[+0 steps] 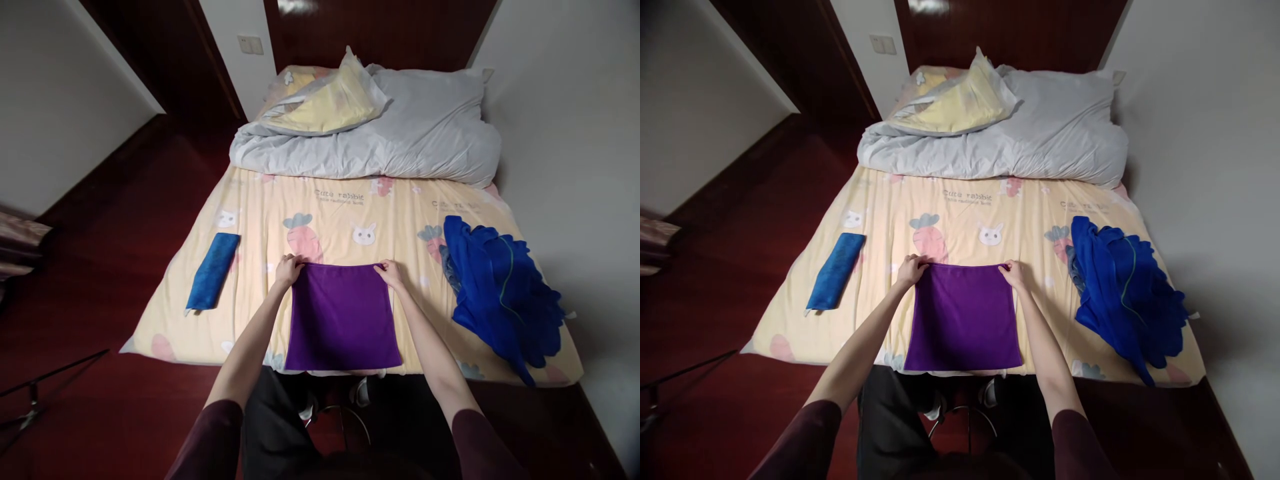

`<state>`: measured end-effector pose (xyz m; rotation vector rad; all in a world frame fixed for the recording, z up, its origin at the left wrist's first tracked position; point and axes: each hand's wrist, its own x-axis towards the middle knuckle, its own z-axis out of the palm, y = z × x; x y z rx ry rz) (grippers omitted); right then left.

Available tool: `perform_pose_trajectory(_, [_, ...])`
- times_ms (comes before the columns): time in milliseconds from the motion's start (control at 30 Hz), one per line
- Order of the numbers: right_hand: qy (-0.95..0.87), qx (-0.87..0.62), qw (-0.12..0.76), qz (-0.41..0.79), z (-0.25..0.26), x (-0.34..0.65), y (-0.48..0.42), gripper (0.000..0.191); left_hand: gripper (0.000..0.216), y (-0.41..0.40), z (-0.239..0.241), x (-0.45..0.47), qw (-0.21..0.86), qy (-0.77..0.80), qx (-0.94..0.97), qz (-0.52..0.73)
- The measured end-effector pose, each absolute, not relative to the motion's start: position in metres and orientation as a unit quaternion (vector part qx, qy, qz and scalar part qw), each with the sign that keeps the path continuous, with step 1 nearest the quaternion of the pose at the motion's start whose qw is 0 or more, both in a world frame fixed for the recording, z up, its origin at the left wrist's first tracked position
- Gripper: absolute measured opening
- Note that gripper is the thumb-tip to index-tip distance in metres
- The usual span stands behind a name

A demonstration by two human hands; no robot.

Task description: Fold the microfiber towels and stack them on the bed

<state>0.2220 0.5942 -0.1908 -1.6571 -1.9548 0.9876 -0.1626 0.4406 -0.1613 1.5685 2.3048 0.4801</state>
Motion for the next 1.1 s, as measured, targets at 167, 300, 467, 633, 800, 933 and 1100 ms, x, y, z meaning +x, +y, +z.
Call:
perform_pose_trajectory(167, [-0.739, -0.571, 0.098, 0.343, -0.170, 0.216, 0.604, 0.034, 0.037, 0.444, -0.164, -0.171, 0.149, 0.768, 0.606, 0.145])
perform_pose_trajectory(300, [-0.735, -0.571, 0.009, 0.365, -0.160, 0.211, 0.611, 0.015, 0.027, 0.448, -0.164, -0.177, 0.167, 0.758, 0.614, 0.142])
perform_pose_trajectory(467, [-0.745, -0.560, 0.034, 0.361, -0.161, 0.210, 0.610, 0.012, 0.008, 0.448, -0.162, -0.178, 0.183, 0.746, 0.625, 0.141])
perform_pose_trajectory(633, [-0.760, -0.590, 0.072, 0.263, -0.156, 0.215, 0.611, 0.015, 0.017, 0.465, -0.159, -0.168, 0.162, 0.759, 0.612, 0.152])
perform_pose_trajectory(800, [-0.807, -0.558, 0.143, 0.134, -0.147, 0.191, 0.559, 0.049, 0.041, 0.465, -0.157, -0.115, 0.053, 0.759, 0.621, 0.188])
perform_pose_trajectory(933, [-0.886, -0.413, 0.157, 0.141, -0.162, 0.183, 0.509, 0.055, 0.053, 0.433, -0.170, -0.086, 0.069, 0.691, 0.696, 0.181])
perform_pose_trajectory(1100, [-0.851, -0.474, 0.156, 0.163, -0.185, 0.203, 0.532, 0.058, 0.061, 0.422, -0.185, -0.109, 0.088, 0.765, 0.613, 0.174])
